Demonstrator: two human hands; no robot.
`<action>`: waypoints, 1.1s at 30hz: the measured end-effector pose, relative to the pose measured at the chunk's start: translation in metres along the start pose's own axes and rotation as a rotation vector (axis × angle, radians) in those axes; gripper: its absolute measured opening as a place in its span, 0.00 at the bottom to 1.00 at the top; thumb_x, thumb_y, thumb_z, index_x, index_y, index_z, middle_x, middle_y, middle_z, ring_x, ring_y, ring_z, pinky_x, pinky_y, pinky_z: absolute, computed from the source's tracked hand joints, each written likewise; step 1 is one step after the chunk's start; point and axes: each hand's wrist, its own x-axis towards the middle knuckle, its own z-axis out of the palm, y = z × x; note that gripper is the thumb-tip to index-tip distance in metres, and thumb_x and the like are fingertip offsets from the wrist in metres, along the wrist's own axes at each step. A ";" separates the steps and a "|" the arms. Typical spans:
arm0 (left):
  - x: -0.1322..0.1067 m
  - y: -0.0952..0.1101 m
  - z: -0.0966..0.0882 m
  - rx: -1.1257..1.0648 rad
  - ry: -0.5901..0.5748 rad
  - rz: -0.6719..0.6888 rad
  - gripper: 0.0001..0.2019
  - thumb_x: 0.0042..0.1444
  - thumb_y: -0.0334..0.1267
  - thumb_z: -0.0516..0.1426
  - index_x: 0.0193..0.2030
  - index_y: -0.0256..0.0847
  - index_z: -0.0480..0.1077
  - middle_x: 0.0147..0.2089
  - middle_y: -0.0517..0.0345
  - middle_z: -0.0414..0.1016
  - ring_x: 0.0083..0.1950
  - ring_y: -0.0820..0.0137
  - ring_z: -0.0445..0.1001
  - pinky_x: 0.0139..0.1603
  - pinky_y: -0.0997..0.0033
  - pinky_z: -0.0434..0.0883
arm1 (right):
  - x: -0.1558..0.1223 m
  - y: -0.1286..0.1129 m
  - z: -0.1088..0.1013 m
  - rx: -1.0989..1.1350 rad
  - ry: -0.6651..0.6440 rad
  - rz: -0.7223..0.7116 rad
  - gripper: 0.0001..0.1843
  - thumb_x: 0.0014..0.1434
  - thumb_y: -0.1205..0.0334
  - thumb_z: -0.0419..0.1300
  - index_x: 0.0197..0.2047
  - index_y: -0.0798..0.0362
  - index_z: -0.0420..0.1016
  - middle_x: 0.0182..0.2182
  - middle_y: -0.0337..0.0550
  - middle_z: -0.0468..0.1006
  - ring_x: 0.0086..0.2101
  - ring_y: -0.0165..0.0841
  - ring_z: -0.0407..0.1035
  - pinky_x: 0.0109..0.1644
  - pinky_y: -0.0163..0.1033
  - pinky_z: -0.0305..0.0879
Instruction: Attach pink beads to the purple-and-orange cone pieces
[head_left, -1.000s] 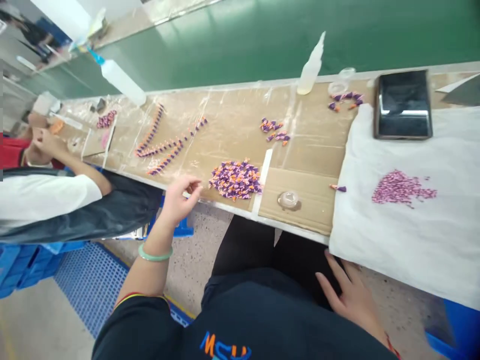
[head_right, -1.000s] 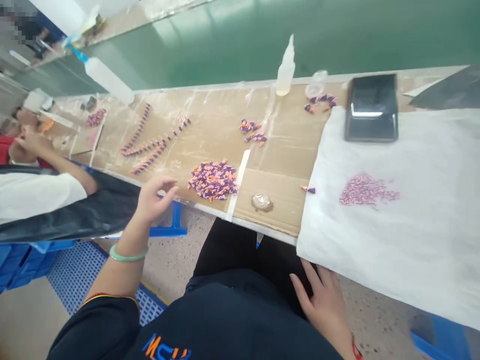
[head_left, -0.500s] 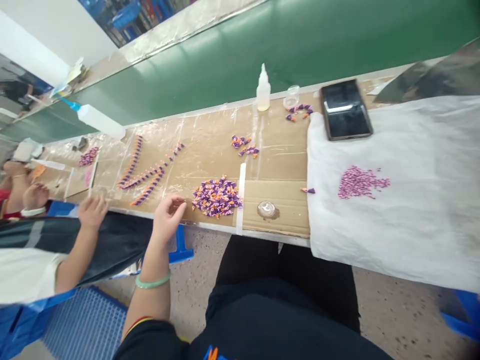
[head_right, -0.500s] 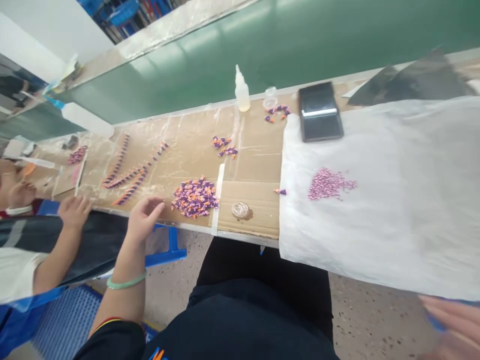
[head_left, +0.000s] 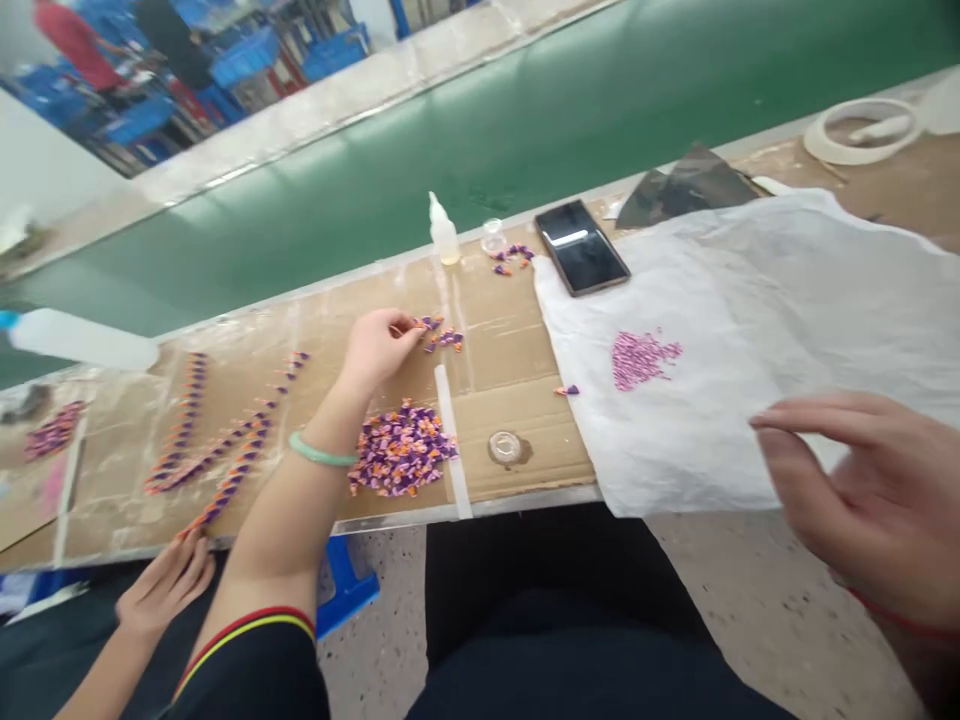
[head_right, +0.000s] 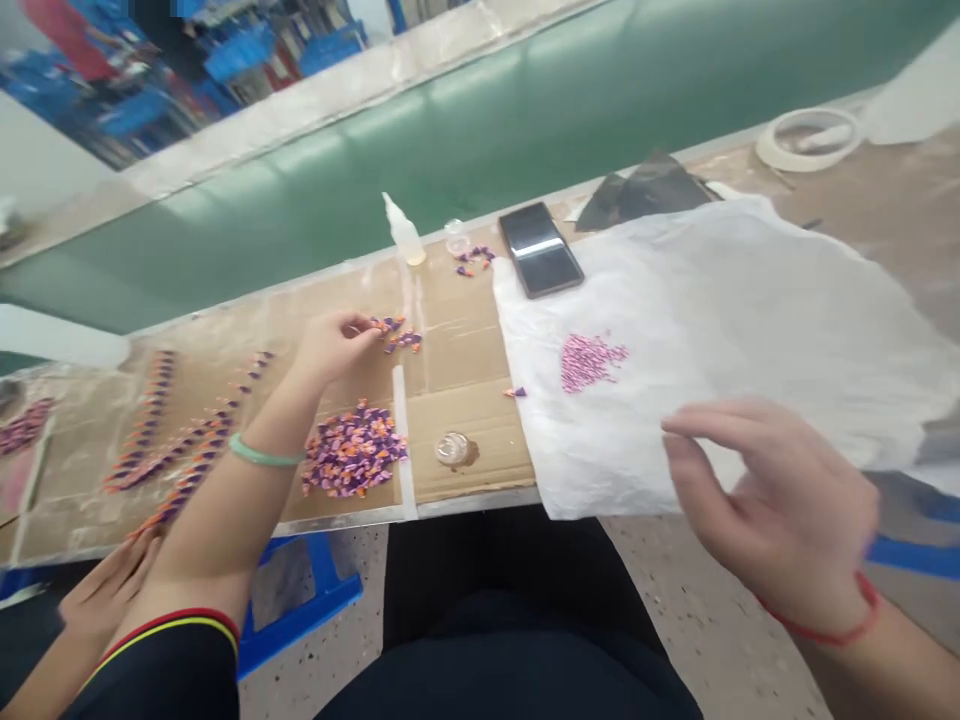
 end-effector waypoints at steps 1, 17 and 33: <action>0.004 -0.002 0.003 0.014 0.001 0.007 0.06 0.52 0.37 0.65 0.27 0.40 0.74 0.26 0.58 0.74 0.27 0.68 0.69 0.30 0.67 0.65 | 0.005 -0.004 0.000 0.036 0.011 -0.102 0.04 0.64 0.61 0.61 0.36 0.47 0.74 0.31 0.42 0.80 0.33 0.33 0.76 0.38 0.39 0.72; -0.007 0.108 0.022 -0.223 -0.482 0.752 0.05 0.59 0.39 0.61 0.33 0.43 0.76 0.37 0.57 0.78 0.38 0.66 0.75 0.39 0.66 0.71 | 0.052 0.037 0.023 0.073 -0.367 -0.181 0.07 0.66 0.65 0.58 0.35 0.51 0.74 0.33 0.40 0.77 0.38 0.35 0.69 0.47 0.44 0.66; -0.009 0.156 0.062 0.026 -0.747 0.508 0.05 0.54 0.33 0.61 0.29 0.39 0.70 0.34 0.57 0.74 0.36 0.66 0.71 0.37 0.67 0.65 | 0.052 0.043 0.041 0.042 -0.484 0.039 0.06 0.58 0.70 0.59 0.30 0.51 0.70 0.31 0.43 0.76 0.37 0.39 0.66 0.47 0.46 0.62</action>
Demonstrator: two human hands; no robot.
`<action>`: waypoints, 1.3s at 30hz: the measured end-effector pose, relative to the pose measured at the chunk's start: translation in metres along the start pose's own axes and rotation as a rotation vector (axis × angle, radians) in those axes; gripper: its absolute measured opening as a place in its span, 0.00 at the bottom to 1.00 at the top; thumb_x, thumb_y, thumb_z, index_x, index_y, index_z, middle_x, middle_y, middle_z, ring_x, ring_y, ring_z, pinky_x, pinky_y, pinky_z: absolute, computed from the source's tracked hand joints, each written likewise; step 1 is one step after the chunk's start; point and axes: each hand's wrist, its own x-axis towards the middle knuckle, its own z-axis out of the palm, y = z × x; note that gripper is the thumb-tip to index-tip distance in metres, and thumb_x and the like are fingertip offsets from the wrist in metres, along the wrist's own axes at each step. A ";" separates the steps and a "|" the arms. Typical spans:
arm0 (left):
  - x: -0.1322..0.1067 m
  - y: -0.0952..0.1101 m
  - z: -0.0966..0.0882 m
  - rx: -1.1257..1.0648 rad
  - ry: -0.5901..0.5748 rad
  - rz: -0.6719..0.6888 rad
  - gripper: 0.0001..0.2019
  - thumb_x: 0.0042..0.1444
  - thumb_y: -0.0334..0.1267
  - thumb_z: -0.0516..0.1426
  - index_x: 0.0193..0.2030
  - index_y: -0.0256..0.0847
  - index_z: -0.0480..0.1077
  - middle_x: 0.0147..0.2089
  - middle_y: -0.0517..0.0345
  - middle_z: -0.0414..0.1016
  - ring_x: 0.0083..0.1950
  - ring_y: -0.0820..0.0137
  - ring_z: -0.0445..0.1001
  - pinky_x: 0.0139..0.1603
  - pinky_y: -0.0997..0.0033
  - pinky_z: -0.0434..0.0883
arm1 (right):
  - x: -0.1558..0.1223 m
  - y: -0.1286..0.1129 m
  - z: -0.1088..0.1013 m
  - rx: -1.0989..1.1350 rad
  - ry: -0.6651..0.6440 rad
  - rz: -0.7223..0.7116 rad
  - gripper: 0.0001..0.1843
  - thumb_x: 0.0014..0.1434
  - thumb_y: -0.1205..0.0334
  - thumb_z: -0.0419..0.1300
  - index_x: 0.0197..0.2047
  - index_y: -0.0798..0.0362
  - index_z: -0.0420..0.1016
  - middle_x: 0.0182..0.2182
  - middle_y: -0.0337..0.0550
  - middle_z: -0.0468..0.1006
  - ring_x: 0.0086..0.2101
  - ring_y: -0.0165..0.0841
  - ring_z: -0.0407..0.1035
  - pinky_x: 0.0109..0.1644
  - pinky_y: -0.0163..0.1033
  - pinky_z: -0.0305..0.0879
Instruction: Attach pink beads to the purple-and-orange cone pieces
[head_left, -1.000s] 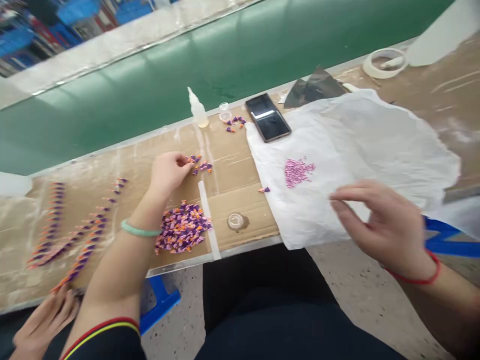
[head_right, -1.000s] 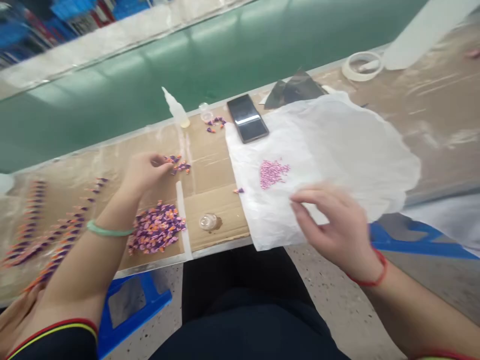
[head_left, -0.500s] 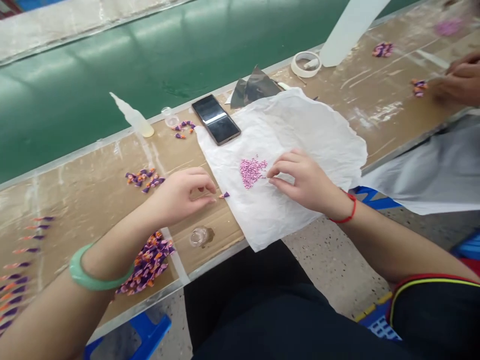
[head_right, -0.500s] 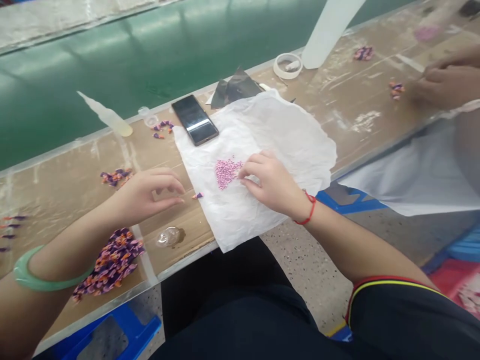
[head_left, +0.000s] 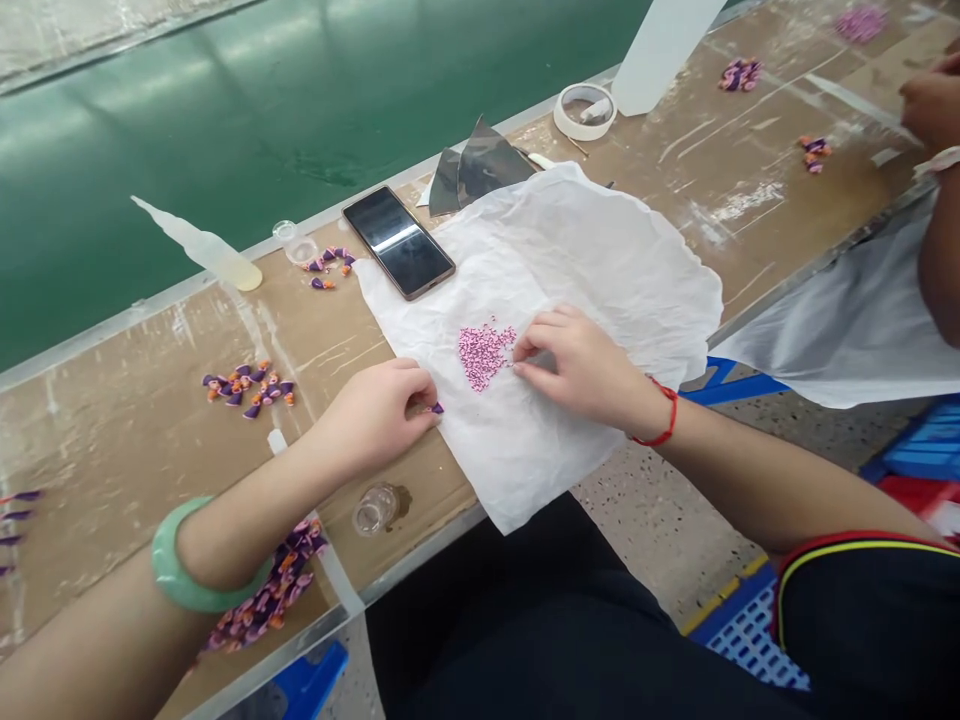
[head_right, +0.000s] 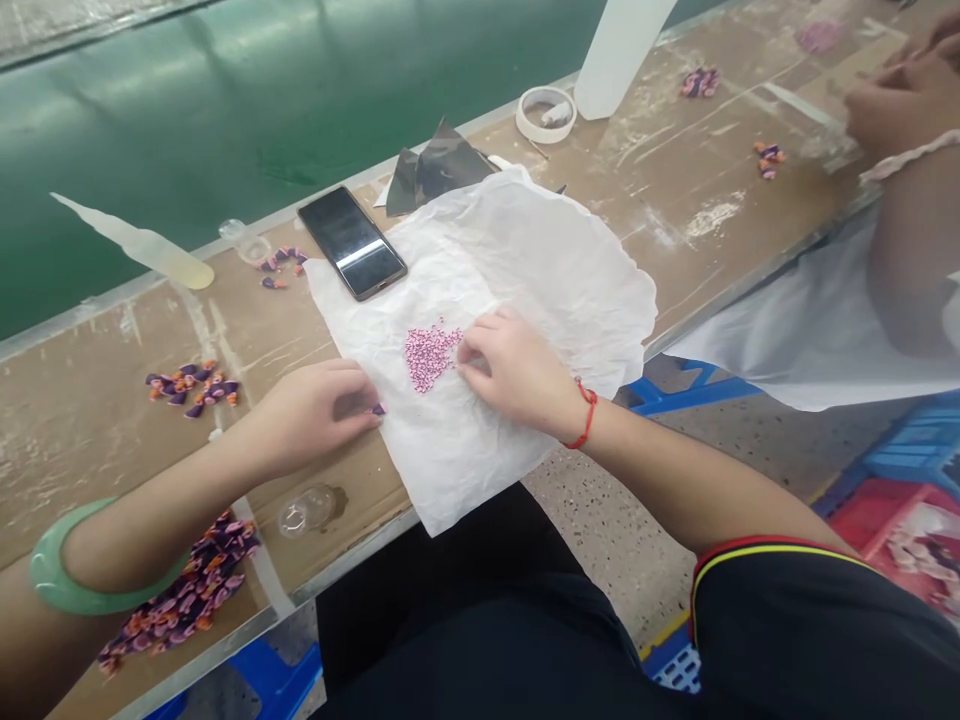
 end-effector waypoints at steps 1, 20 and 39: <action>0.001 0.001 0.000 0.006 -0.007 -0.004 0.05 0.54 0.33 0.61 0.29 0.39 0.70 0.34 0.57 0.75 0.37 0.66 0.71 0.37 0.67 0.65 | 0.000 0.000 0.000 -0.005 -0.002 0.001 0.06 0.58 0.70 0.59 0.30 0.51 0.70 0.31 0.44 0.76 0.37 0.39 0.66 0.47 0.46 0.62; -0.116 0.046 -0.016 -0.620 0.366 0.035 0.05 0.60 0.36 0.62 0.36 0.48 0.80 0.29 0.59 0.77 0.29 0.70 0.73 0.27 0.74 0.68 | -0.008 -0.009 -0.006 0.140 0.051 -0.023 0.06 0.62 0.67 0.55 0.32 0.50 0.65 0.31 0.44 0.72 0.36 0.39 0.65 0.45 0.47 0.60; -0.078 0.119 0.086 -1.087 0.672 0.061 0.17 0.58 0.35 0.63 0.55 0.39 0.78 0.25 0.63 0.66 0.24 0.77 0.63 0.25 0.77 0.66 | -0.058 -0.086 -0.026 0.327 0.440 -0.338 0.09 0.63 0.71 0.58 0.36 0.48 0.64 0.31 0.39 0.69 0.35 0.36 0.66 0.40 0.46 0.63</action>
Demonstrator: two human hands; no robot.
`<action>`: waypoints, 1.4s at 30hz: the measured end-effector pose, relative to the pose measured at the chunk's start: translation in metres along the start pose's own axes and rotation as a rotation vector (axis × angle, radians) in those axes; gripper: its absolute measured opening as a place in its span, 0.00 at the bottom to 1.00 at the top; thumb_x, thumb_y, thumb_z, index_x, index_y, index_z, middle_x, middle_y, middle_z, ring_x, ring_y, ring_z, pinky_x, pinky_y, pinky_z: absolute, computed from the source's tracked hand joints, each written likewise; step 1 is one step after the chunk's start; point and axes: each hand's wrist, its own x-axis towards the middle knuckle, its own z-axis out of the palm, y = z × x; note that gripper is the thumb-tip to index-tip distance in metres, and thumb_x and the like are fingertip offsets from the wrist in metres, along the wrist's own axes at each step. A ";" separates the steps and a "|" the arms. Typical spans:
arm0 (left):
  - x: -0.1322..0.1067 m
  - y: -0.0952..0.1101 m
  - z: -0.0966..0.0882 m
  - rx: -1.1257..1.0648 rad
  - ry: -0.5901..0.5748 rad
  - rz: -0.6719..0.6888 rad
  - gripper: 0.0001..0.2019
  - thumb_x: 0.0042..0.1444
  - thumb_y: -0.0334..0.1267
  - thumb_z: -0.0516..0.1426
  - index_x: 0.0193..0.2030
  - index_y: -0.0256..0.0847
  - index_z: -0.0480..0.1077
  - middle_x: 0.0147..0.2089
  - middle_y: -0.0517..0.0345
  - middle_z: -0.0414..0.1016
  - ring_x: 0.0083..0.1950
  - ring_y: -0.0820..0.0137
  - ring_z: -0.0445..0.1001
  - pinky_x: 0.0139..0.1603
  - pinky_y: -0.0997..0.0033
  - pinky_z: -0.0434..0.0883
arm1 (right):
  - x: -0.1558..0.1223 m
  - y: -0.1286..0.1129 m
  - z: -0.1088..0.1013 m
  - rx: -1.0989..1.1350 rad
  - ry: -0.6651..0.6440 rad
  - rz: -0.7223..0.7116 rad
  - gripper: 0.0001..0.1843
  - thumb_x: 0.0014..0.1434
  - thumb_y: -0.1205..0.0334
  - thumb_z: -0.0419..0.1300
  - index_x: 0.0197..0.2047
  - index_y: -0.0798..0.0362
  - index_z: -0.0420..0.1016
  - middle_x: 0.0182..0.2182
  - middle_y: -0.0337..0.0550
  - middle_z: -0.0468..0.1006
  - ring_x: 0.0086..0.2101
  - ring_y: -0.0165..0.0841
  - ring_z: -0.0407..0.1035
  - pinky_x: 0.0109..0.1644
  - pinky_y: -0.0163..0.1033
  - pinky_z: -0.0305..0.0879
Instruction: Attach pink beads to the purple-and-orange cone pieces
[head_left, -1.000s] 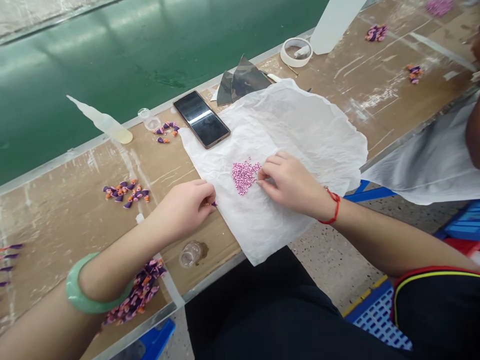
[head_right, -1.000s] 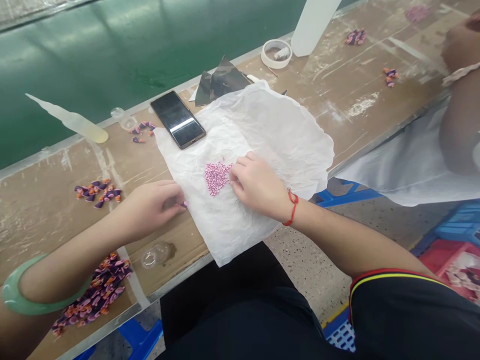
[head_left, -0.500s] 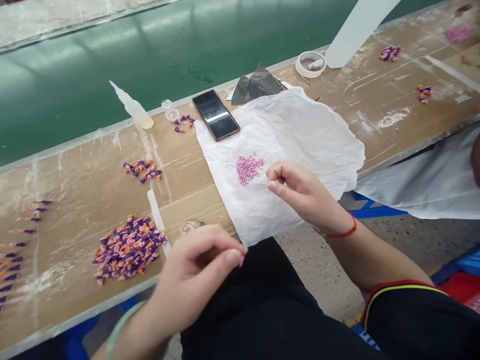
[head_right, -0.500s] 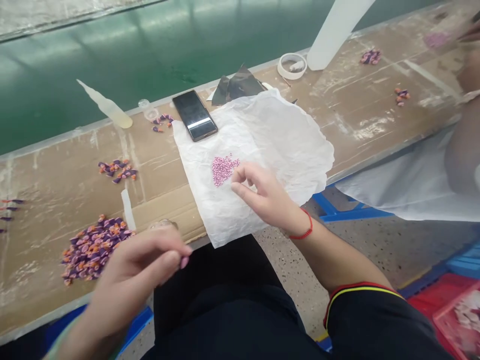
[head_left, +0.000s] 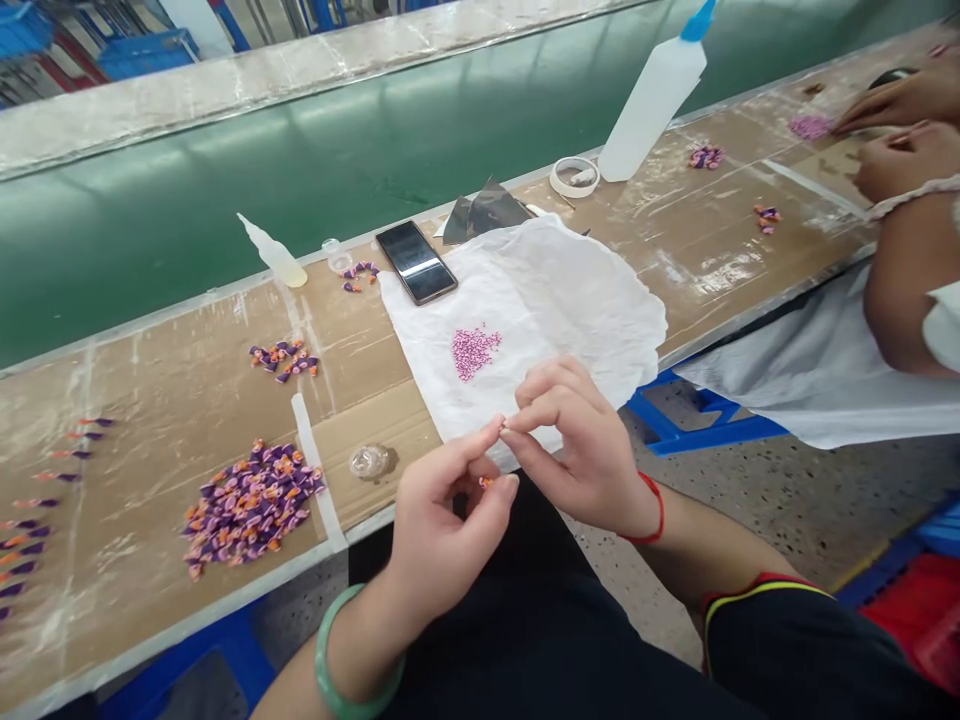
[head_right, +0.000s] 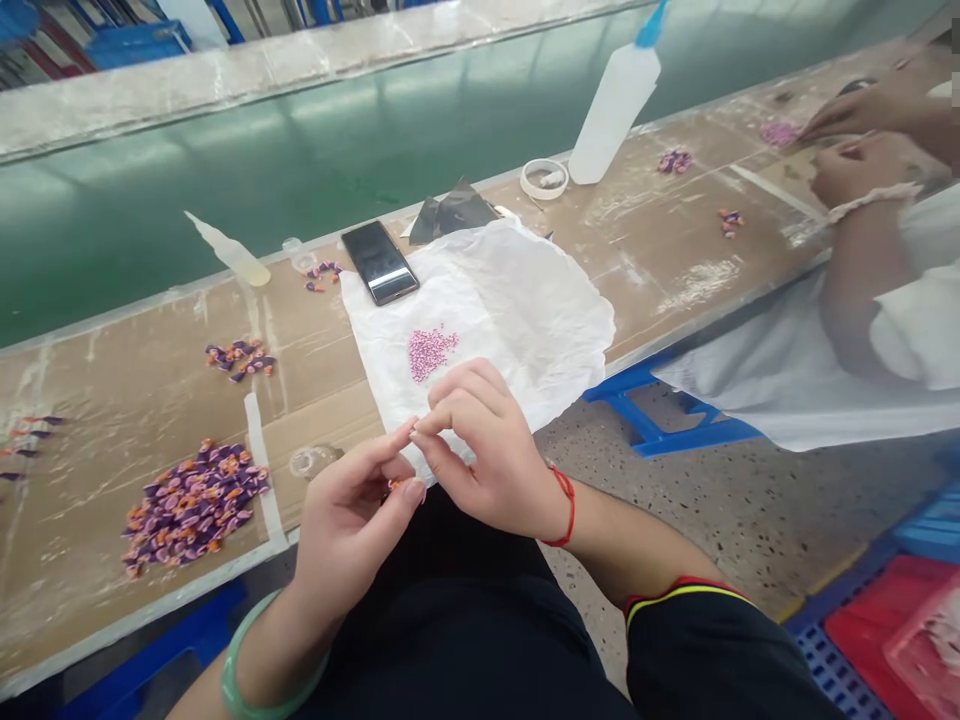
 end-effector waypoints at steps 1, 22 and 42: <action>0.001 0.001 0.000 0.007 -0.011 0.000 0.17 0.57 0.34 0.63 0.54 0.38 0.78 0.25 0.63 0.66 0.23 0.77 0.62 0.25 0.77 0.65 | 0.001 0.000 -0.002 0.002 -0.017 -0.005 0.09 0.63 0.70 0.58 0.35 0.48 0.64 0.30 0.38 0.69 0.34 0.35 0.66 0.39 0.46 0.63; -0.002 0.003 -0.012 -0.102 0.153 -0.113 0.11 0.55 0.44 0.66 0.31 0.38 0.76 0.27 0.57 0.75 0.27 0.74 0.69 0.31 0.74 0.70 | -0.022 -0.014 0.037 1.035 -0.085 0.820 0.13 0.57 0.51 0.69 0.30 0.50 0.74 0.50 0.45 0.74 0.42 0.36 0.72 0.47 0.45 0.75; -0.009 0.020 -0.023 0.073 0.065 -0.122 0.08 0.52 0.39 0.61 0.26 0.38 0.72 0.22 0.59 0.71 0.23 0.74 0.66 0.23 0.76 0.64 | 0.002 -0.027 0.002 0.454 -0.337 0.419 0.05 0.59 0.68 0.57 0.32 0.51 0.70 0.28 0.38 0.73 0.30 0.31 0.66 0.36 0.39 0.66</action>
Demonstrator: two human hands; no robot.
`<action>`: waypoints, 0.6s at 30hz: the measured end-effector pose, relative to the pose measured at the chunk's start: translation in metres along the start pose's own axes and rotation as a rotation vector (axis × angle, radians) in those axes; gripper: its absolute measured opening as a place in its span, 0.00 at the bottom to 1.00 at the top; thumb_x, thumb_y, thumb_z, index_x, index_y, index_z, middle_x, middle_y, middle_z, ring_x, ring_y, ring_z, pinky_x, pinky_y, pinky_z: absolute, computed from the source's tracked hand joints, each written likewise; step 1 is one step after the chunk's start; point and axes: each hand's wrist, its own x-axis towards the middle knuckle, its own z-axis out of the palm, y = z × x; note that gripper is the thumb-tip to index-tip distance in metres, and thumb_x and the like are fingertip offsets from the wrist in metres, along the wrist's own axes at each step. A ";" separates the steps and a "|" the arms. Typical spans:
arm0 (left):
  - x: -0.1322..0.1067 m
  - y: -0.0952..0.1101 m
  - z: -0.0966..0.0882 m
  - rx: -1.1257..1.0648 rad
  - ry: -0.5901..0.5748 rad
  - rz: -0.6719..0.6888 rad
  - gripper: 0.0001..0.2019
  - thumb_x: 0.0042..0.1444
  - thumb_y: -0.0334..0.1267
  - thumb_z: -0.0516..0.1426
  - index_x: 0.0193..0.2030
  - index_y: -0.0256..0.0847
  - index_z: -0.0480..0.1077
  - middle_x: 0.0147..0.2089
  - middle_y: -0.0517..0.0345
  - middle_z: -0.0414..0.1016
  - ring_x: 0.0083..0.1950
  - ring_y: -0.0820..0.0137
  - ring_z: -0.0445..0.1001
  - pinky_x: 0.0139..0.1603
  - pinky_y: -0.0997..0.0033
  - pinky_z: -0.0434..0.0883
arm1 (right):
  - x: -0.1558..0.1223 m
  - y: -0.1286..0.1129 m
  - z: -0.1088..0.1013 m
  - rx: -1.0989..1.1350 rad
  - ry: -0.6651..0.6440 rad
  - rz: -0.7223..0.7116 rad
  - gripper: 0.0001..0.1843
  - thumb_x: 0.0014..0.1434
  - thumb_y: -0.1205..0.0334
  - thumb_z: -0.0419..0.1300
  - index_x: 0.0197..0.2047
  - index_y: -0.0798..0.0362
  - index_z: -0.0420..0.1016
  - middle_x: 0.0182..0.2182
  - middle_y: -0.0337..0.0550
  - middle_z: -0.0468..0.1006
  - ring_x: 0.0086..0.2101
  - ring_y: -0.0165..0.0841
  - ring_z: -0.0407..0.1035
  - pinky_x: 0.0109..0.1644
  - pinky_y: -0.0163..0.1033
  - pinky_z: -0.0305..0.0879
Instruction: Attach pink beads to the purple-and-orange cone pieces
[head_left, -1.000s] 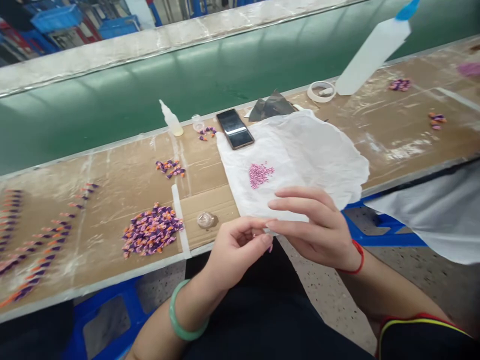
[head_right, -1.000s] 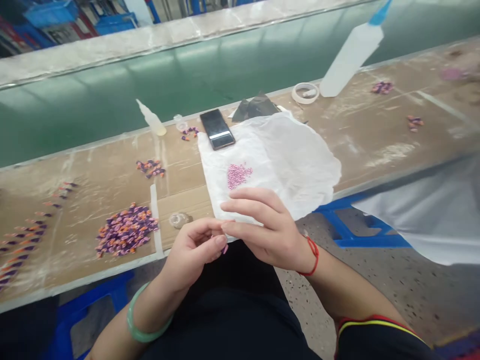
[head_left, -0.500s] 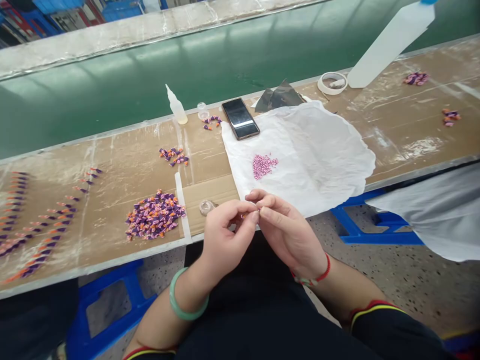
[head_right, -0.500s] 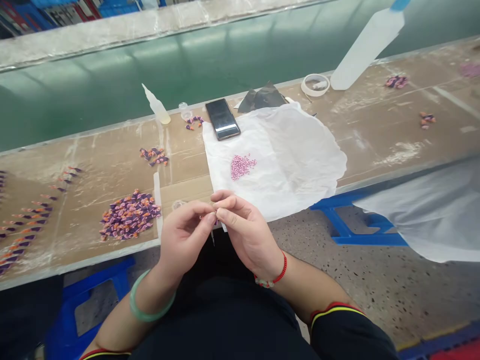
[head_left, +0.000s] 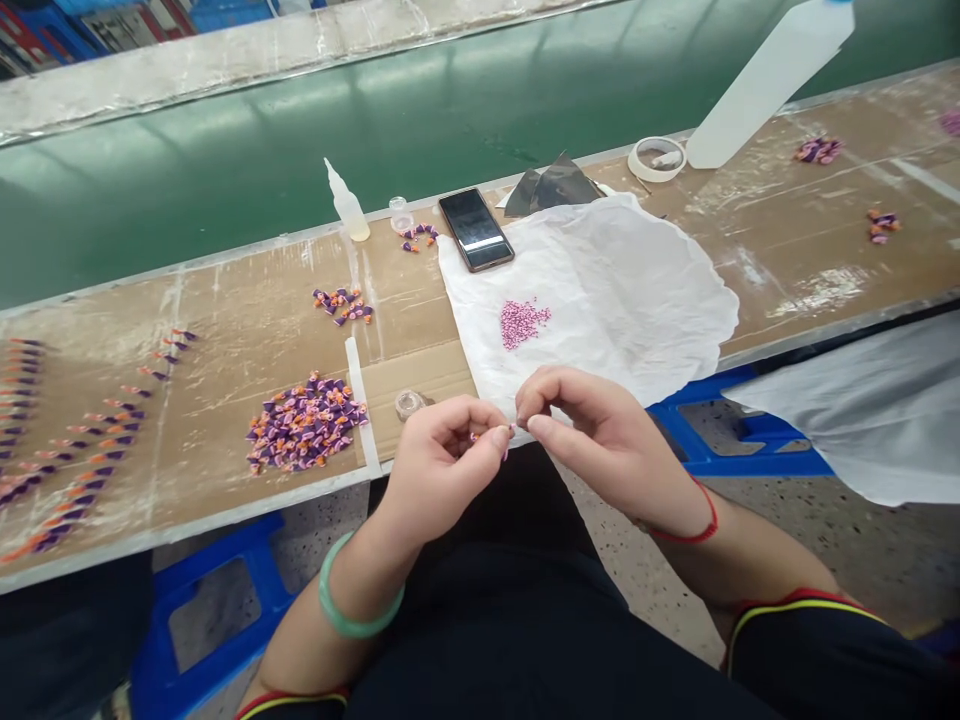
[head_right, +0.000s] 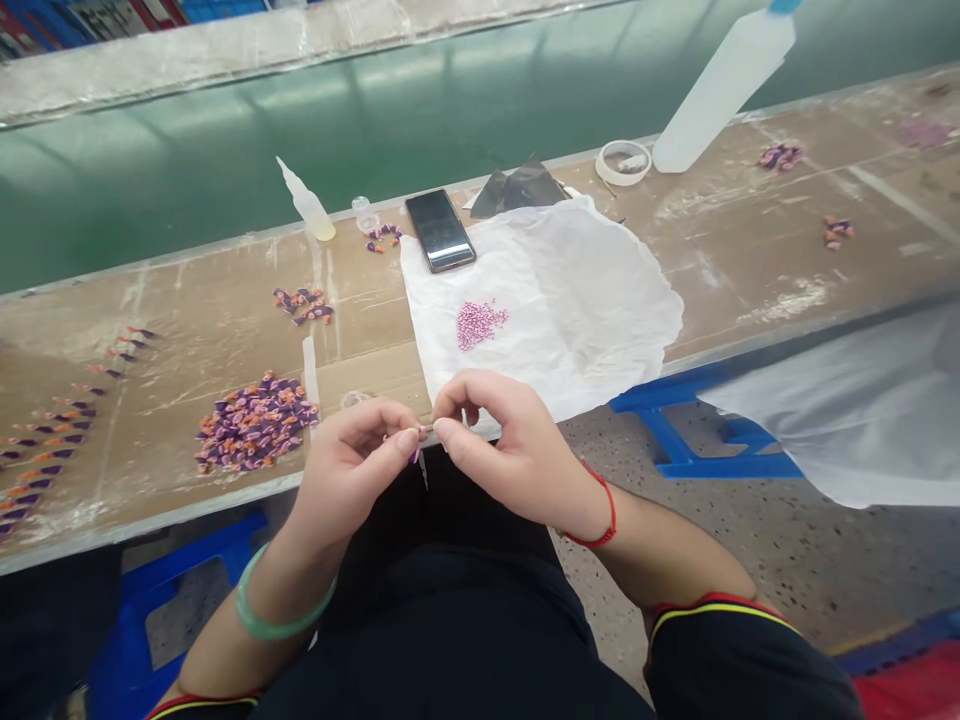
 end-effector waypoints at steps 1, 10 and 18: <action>0.000 0.001 -0.001 -0.001 -0.009 -0.012 0.08 0.52 0.39 0.61 0.26 0.38 0.72 0.22 0.58 0.71 0.23 0.74 0.65 0.23 0.76 0.63 | 0.002 -0.003 -0.003 -0.064 -0.030 -0.022 0.06 0.59 0.69 0.57 0.31 0.51 0.69 0.26 0.37 0.72 0.28 0.30 0.65 0.35 0.38 0.64; 0.000 0.003 -0.006 -0.010 -0.128 -0.092 0.08 0.51 0.39 0.61 0.26 0.38 0.71 0.23 0.59 0.68 0.24 0.75 0.62 0.23 0.76 0.60 | 0.003 -0.006 0.001 -0.217 -0.090 -0.113 0.09 0.57 0.73 0.55 0.29 0.51 0.65 0.24 0.34 0.70 0.25 0.27 0.62 0.29 0.33 0.61; 0.000 -0.002 -0.011 -0.224 -0.172 -0.200 0.16 0.52 0.48 0.66 0.28 0.38 0.70 0.21 0.64 0.64 0.22 0.78 0.59 0.24 0.75 0.61 | 0.006 -0.004 0.000 -0.156 -0.147 -0.097 0.08 0.62 0.71 0.54 0.31 0.52 0.66 0.25 0.35 0.70 0.26 0.26 0.64 0.29 0.33 0.61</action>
